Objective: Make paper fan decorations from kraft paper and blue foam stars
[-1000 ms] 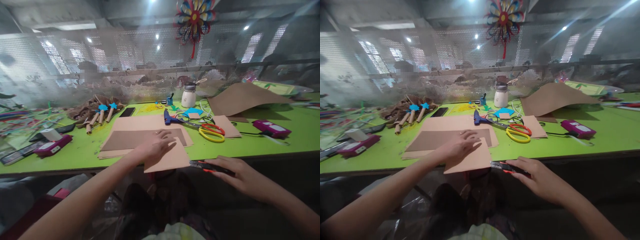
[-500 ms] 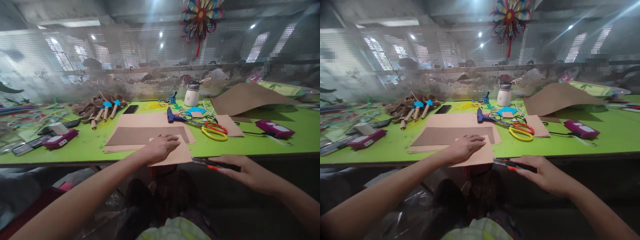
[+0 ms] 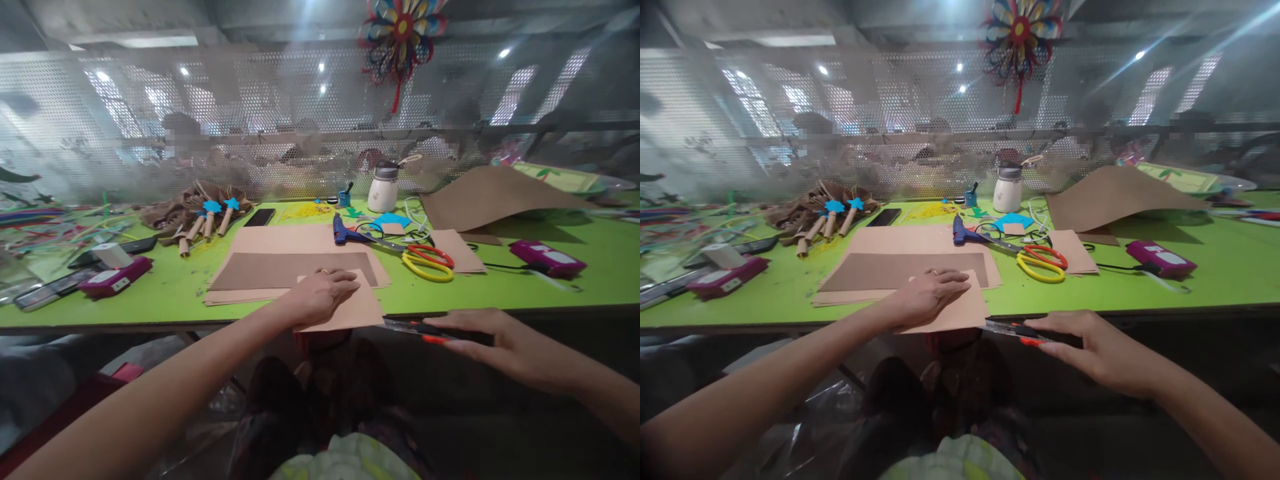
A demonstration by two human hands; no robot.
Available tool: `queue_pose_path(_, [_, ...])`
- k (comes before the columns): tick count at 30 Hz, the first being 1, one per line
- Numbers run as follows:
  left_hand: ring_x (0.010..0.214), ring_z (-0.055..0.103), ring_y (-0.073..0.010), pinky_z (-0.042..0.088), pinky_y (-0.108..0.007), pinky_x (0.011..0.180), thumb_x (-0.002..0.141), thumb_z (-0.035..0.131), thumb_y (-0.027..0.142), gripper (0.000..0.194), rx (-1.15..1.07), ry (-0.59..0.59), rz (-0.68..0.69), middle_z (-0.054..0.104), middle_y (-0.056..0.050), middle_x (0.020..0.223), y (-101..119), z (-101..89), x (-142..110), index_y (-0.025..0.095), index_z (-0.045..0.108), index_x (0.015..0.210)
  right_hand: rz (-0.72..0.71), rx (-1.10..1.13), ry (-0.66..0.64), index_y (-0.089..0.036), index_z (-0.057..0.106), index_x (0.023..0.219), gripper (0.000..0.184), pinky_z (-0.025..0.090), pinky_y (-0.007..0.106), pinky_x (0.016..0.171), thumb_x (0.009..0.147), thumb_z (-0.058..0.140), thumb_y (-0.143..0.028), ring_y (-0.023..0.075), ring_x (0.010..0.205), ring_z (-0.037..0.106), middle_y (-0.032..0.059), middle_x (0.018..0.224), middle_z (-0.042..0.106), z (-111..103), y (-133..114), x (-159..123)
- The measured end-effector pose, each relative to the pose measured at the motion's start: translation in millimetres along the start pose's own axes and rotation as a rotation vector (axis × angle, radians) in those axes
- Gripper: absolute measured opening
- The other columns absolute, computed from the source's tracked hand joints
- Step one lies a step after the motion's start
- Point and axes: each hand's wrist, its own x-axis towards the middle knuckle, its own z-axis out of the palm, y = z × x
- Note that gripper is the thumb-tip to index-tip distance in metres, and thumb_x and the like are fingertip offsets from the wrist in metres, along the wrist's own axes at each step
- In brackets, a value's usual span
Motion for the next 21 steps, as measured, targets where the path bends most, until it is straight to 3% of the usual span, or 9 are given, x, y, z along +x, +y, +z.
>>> queue_pose_path(9, [0.122,0.042,-0.0185,0.031,-0.034,0.096,0.096,0.02,0.033,0.043,0.03,-0.002,-0.003,0.046,-0.004,0.136,-1,2.0,0,0.025,0.049,0.126,-0.065,0.074,0.002,-0.024,0.062,0.116,0.039,0.044,0.039,0.094,0.084,0.05,-0.044,0.0244,0.106,0.058,0.0056,0.116,0.063,13,-17,25])
queue_pose_path(17, [0.12,0.043,-0.0181,0.032,-0.033,0.093,0.096,0.02,0.034,0.043,-0.005,0.003,-0.011,0.048,-0.003,0.134,0,-0.3,0,0.025,0.052,0.124,-0.013,0.033,-0.018,-0.029,0.058,0.12,0.039,0.041,0.04,0.097,0.085,0.049,-0.043,0.0248,0.111,0.055,0.0036,0.122,0.06,14,-16,9])
queue_pose_path(21, [0.12,0.043,-0.0185,0.031,-0.033,0.093,0.096,0.021,0.034,0.042,-0.022,0.01,-0.021,0.048,-0.003,0.134,0,0.3,-1,0.026,0.052,0.123,-0.058,0.05,-0.003,-0.026,0.06,0.118,0.037,0.042,0.037,0.096,0.086,0.049,-0.041,0.023,0.109,0.056,0.0042,0.119,0.062,20,-24,19])
